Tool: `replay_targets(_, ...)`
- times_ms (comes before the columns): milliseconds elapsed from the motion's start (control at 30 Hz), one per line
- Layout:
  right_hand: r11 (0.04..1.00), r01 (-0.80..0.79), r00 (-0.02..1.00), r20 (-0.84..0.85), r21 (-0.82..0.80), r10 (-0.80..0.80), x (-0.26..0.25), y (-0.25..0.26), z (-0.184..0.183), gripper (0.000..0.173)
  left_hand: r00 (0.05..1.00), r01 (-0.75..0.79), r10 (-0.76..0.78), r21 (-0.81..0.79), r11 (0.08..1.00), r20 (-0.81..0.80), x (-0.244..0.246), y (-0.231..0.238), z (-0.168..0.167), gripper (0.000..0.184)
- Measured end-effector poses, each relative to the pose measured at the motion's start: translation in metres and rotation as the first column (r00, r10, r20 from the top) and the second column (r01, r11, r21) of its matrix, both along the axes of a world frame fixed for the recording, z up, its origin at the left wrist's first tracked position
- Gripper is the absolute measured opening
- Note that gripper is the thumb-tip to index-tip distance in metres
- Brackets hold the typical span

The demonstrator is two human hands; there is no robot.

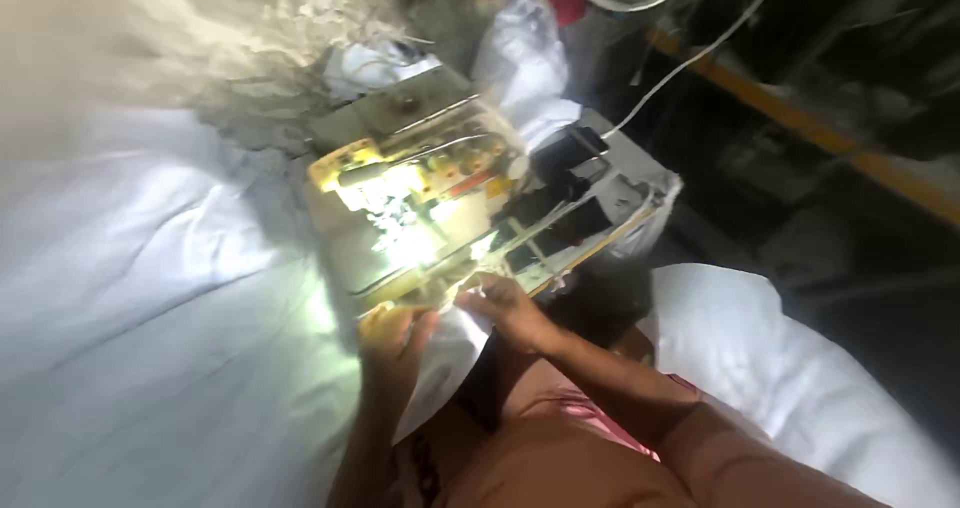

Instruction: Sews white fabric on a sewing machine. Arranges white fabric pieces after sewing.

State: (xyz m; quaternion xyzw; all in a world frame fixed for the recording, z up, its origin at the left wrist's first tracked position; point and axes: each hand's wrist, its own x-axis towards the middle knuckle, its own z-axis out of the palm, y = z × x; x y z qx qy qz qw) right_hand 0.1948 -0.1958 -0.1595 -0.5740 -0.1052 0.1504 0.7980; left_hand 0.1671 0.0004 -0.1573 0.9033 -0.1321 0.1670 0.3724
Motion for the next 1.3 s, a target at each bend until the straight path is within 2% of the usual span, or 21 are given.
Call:
replay_targets(100, 0.994, -0.006, 0.998, 0.055, -0.111, 0.012, -0.004, -0.021, -0.002, 0.02, 1.0, -0.023, 0.023, 0.001, 1.0, 0.002, -0.012, -0.002, 0.0, 0.037)
replay_targets(267, 0.961, -0.073, 0.989, 0.103, -0.266, 0.104, 0.004, -0.05, -0.01, 0.023, 0.982, -0.188, 0.183, 0.115, 0.975, 0.054, -0.023, 0.01, -0.025, 0.045)
replay_targets(333, 0.919, 0.037, 0.975, 0.215, -0.392, 0.053, 0.024, -0.072, -0.015, 0.026, 0.96, -0.272, 0.279, 0.157, 0.949, -0.02, -0.027, 0.024, -0.034, 0.039)
replay_targets(400, 0.848, 0.265, 0.932, 0.346, -0.458, -0.105, 0.054, -0.099, -0.015, 0.026, 0.939, -0.321, 0.338, 0.198, 0.926, -0.06, -0.032, 0.039, -0.047, 0.037)
replay_targets(467, 0.693, 0.473, 0.858, 0.465, -0.544, -0.221, 0.094, -0.131, -0.008, 0.026, 0.927, -0.354, 0.368, 0.154, 0.922, -0.071, -0.035, 0.048, -0.06, 0.036)
replay_targets(533, 0.505, 0.522, 0.842, 0.507, -0.687, -0.181, 0.135, -0.163, 0.001, 0.028, 0.911, -0.395, 0.401, 0.082, 0.915, -0.097, -0.035, 0.048, -0.064, 0.038)
replay_targets(600, 0.305, 0.435, 0.893, 0.449, -0.847, -0.026, 0.173, -0.185, 0.009, 0.032, 0.901, -0.42, 0.424, 0.06, 0.906, -0.088, -0.034, 0.045, -0.067, 0.038)
replay_targets(667, 0.116, 0.306, 0.937, 0.321, -0.945, 0.138, 0.21, -0.198, 0.01, 0.042, 0.896, -0.437, 0.442, 0.088, 0.895, -0.044, -0.033, 0.043, -0.07, 0.039)
replay_targets(733, 0.023, 0.211, 0.943, 0.21, -0.977, 0.26, 0.241, -0.204, 0.004, 0.055, 0.889, -0.452, 0.457, 0.119, 0.884, -0.017, -0.033, 0.042, -0.072, 0.04)
replay_targets(900, -0.038, 0.055, 0.907, 0.035, -0.998, 0.419, 0.286, -0.196, -0.006, 0.075, 0.874, -0.481, 0.486, 0.177, 0.859, 0.017, -0.033, 0.04, -0.072, 0.04)
replay_targets(1000, -0.126, -0.008, 0.876, -0.068, -0.992, 0.478, 0.305, -0.187, -0.012, 0.088, 0.866, -0.498, 0.498, 0.193, 0.845, 0.051, -0.032, 0.041, -0.077, 0.04)
replay_targets(1133, -0.216, -0.04, 0.849, -0.147, -0.975, 0.508, 0.296, -0.168, 0.008, 0.087, 0.862, -0.499, 0.506, 0.229, 0.835, 0.032, -0.033, 0.039, -0.075, 0.041)
replay_targets(1300, -0.163, -0.006, 0.829, -0.097, -0.987, 0.551, 0.291, -0.168, 0.009, 0.086, 0.851, -0.521, 0.523, 0.227, 0.823, 0.058, -0.033, 0.039, -0.077, 0.042)
